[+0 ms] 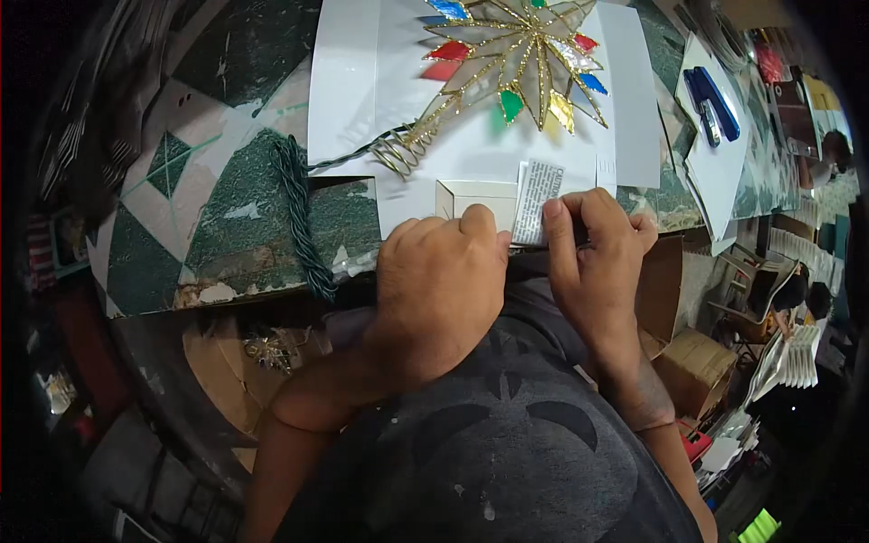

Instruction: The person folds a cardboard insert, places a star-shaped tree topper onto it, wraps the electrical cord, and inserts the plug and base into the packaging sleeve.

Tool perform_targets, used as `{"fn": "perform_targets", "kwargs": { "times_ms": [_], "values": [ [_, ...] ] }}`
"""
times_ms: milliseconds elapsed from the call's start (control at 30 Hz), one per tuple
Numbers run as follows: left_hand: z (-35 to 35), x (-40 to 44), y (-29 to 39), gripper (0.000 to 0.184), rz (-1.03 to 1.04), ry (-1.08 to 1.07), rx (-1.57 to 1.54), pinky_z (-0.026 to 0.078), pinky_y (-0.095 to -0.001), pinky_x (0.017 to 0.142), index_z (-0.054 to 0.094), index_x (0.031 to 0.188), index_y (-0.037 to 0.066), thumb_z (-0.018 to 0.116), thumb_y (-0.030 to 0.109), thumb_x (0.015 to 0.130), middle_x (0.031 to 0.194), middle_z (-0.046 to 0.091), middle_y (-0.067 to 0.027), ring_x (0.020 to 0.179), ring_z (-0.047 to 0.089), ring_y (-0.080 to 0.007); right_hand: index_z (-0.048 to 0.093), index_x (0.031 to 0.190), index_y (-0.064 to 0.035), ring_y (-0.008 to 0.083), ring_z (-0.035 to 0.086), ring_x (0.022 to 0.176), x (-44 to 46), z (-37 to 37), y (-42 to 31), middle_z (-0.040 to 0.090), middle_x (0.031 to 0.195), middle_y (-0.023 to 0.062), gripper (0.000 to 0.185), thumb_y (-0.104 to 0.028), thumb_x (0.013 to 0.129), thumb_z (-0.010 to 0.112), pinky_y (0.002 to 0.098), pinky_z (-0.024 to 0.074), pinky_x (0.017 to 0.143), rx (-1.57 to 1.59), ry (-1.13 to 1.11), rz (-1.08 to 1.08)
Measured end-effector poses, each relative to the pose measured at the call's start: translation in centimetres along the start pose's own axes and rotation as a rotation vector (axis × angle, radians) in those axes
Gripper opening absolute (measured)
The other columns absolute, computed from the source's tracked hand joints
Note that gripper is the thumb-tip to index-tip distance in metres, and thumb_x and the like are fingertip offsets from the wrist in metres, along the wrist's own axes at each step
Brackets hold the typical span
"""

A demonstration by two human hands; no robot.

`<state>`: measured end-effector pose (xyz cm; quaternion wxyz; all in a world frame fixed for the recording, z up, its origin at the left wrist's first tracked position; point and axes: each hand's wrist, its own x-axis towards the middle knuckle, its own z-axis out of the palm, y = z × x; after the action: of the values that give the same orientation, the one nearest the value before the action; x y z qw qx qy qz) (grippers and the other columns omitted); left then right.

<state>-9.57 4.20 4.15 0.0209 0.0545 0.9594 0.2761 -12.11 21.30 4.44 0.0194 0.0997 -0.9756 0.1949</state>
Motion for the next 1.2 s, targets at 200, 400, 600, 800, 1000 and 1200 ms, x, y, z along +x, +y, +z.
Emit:
{"fn": "perform_targets", "kwargs": {
  "times_ms": [200, 400, 600, 800, 1000, 1200],
  "values": [
    [0.1, -0.1, -0.2, 0.018, 0.043, 0.027, -0.079, 0.045, -0.0462, 0.059, 0.058, 0.083, 0.004, 0.071, 0.011, 0.092, 0.066, 0.059, -0.0126, 0.056, 0.055, -0.0322, 0.069, 0.090, -0.0102, 0.0204, 0.054, 0.075, -0.1, -0.2, 0.2, 0.066, 0.085, 0.0030, 0.011, -0.019, 0.097, 0.068, 0.0417, 0.0302, 0.091, 0.011, -0.049, 0.040],
    [0.3, -0.2, -0.6, 0.018, 0.070, 0.038, -0.115, 0.046, -0.0457, 0.060, 0.057, 0.084, 0.004, 0.071, 0.012, 0.093, 0.067, 0.059, -0.0121, 0.057, 0.055, -0.0317, 0.069, 0.093, -0.0101, 0.0183, 0.053, 0.077, 0.2, -1.3, 0.4, 0.065, 0.088, 0.0015, 0.009, -0.018, 0.098, 0.068, 0.0409, 0.0277, 0.093, 0.154, -0.130, 0.074],
    [0.2, -0.1, -0.3, 0.018, 0.050, 0.036, -0.078, 0.046, -0.0457, 0.062, 0.057, 0.085, 0.003, 0.071, 0.012, 0.093, 0.067, 0.059, -0.0124, 0.058, 0.055, -0.0325, 0.067, 0.098, -0.0098, 0.0165, 0.052, 0.083, -0.7, -1.3, 0.7, 0.065, 0.093, 0.0008, 0.007, -0.016, 0.099, 0.066, 0.0405, 0.0256, 0.096, 0.268, -0.065, -0.006],
    [0.3, -0.1, -0.2, 0.018, 0.057, 0.044, -0.079, 0.047, -0.0465, 0.062, 0.057, 0.085, 0.004, 0.070, 0.012, 0.093, 0.067, 0.059, -0.0127, 0.058, 0.056, -0.0335, 0.065, 0.101, -0.0090, 0.0170, 0.054, 0.090, -0.7, -2.1, -0.4, 0.065, 0.102, 0.0023, 0.007, -0.016, 0.100, 0.065, 0.0405, 0.0264, 0.095, 0.307, -0.123, -0.033],
    [0.1, -0.2, 0.0, 0.018, 0.011, 0.012, -0.053, 0.047, -0.0469, 0.063, 0.057, 0.085, 0.004, 0.070, 0.013, 0.093, 0.068, 0.060, -0.0130, 0.059, 0.056, -0.0338, 0.065, 0.101, -0.0084, 0.0188, 0.055, 0.096, -0.3, -1.2, 0.3, 0.064, 0.111, 0.0040, 0.008, -0.016, 0.100, 0.065, 0.0395, 0.0284, 0.092, 0.286, -0.083, -0.115],
    [0.5, -0.4, 0.0, 0.018, 0.036, 0.046, -0.033, 0.047, -0.0467, 0.064, 0.057, 0.085, 0.004, 0.071, 0.013, 0.093, 0.068, 0.060, -0.0128, 0.060, 0.057, -0.0331, 0.067, 0.099, -0.0081, 0.0209, 0.054, 0.094, -0.3, -0.7, 0.5, 0.061, 0.106, 0.0049, 0.009, -0.017, 0.100, 0.066, 0.0394, 0.0303, 0.088, 0.166, -0.066, -0.047]
  ]
}}
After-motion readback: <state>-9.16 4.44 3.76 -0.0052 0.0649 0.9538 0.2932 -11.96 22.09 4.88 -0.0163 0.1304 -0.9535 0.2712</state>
